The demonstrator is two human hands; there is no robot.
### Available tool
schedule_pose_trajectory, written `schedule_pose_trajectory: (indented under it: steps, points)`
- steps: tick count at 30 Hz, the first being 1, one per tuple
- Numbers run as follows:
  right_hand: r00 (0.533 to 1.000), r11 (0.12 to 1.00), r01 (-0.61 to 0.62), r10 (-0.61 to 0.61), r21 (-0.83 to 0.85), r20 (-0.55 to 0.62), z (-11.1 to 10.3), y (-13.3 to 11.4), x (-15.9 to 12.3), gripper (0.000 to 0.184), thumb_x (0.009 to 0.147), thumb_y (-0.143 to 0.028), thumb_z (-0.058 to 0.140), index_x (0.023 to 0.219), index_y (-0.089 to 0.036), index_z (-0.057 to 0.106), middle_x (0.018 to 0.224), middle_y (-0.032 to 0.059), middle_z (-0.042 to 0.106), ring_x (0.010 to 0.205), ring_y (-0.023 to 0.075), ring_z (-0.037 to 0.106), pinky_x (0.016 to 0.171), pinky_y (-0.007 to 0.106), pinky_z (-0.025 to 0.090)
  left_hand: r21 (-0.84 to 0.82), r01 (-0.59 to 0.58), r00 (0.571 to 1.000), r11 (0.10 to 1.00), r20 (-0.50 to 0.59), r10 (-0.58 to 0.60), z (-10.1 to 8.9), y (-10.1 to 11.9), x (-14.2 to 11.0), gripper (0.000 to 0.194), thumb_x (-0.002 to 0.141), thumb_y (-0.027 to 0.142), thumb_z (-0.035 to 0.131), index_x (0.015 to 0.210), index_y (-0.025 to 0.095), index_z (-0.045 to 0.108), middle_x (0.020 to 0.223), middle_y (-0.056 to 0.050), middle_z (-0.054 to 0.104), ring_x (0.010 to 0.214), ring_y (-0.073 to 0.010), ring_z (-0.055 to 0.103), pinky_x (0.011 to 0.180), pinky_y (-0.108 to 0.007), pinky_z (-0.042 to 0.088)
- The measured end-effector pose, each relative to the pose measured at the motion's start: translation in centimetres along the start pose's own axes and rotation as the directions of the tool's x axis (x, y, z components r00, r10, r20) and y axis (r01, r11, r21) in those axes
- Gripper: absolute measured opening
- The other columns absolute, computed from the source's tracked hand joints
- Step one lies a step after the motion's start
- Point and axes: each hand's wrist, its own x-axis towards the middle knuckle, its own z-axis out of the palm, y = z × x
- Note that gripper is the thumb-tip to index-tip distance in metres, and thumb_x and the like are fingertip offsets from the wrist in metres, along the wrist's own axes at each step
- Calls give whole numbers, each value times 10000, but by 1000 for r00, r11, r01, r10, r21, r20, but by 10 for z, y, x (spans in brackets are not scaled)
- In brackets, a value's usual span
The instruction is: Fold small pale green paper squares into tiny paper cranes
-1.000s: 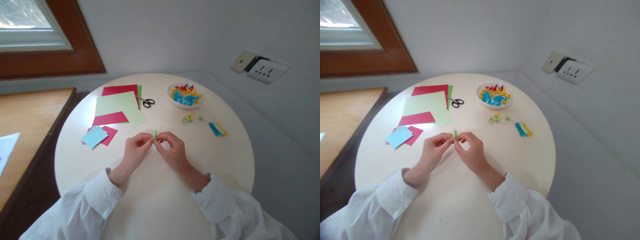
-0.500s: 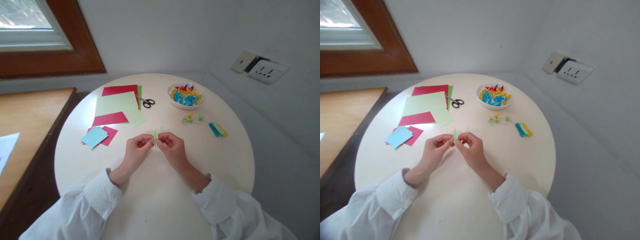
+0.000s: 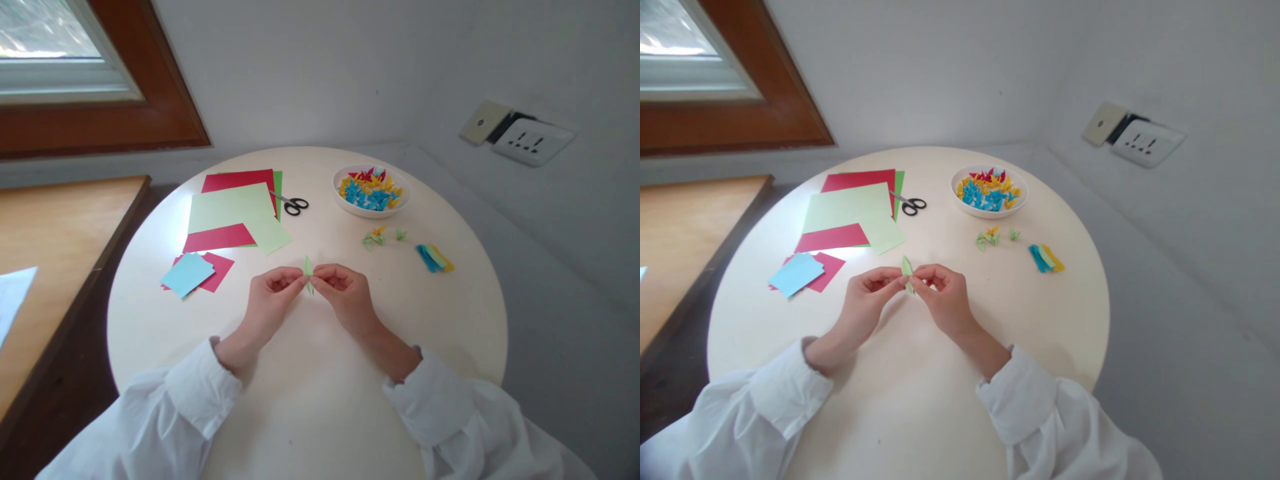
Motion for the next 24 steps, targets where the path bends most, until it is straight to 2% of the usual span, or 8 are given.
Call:
schedule_pose_trajectory:
  steps: [6, 10, 15, 18, 24]
  points:
    - [999, 998, -48, 48, 30, 0, -1, -1, 1, 112, 583, -257, 711, 631, -185, 641, 642, 2, 673, 602, 129, 610, 581, 260, 514, -28, 18, 1000, 999, -5, -18, 0, -1, 2, 156, 644, 276, 729, 687, 145, 655, 642, 4, 627, 576, -93, 533, 549, -219, 404]
    - [999, 998, -46, 46, 45, 8, -2, -1, 3, 151, 583, -259, 722, 688, -189, 640, 685, 2, 680, 635, 128, 627, 604, 257, 528, -92, 36, 999, 995, -7, -36, 0, 1, 2, 173, 613, 248, 744, 677, 151, 615, 623, 22, 591, 561, -81, 517, 540, -211, 393]
    - [997, 998, -52, 50, 39, 56, -4, 0, 3, 175, 584, -273, 730, 684, -187, 615, 661, -8, 658, 614, 119, 616, 598, 253, 527, -200, 145, 986, 969, 106, -126, 1, 7, 3, 176, 601, 220, 730, 738, 146, 647, 696, 2, 615, 592, -83, 531, 599, -228, 429]
    - [994, 997, -70, 67, 34, 85, -4, -1, 3, 180, 589, -284, 729, 656, -185, 595, 621, -19, 631, 583, 113, 594, 571, 247, 514, -196, 169, 980, 966, 140, -143, 2, 8, 4, 128, 606, 224, 722, 659, 138, 644, 654, 5, 590, 586, -82, 520, 592, -223, 424]
    - [996, 999, -42, 39, 25, 84, -3, 0, 1, 173, 608, -282, 718, 657, -178, 590, 610, -23, 611, 562, 98, 571, 541, 223, 483, -147, 143, 985, 979, 117, -127, 1, 3, 3, 205, 627, 309, 733, 609, 139, 618, 588, 20, 542, 558, -73, 483, 552, -209, 385]
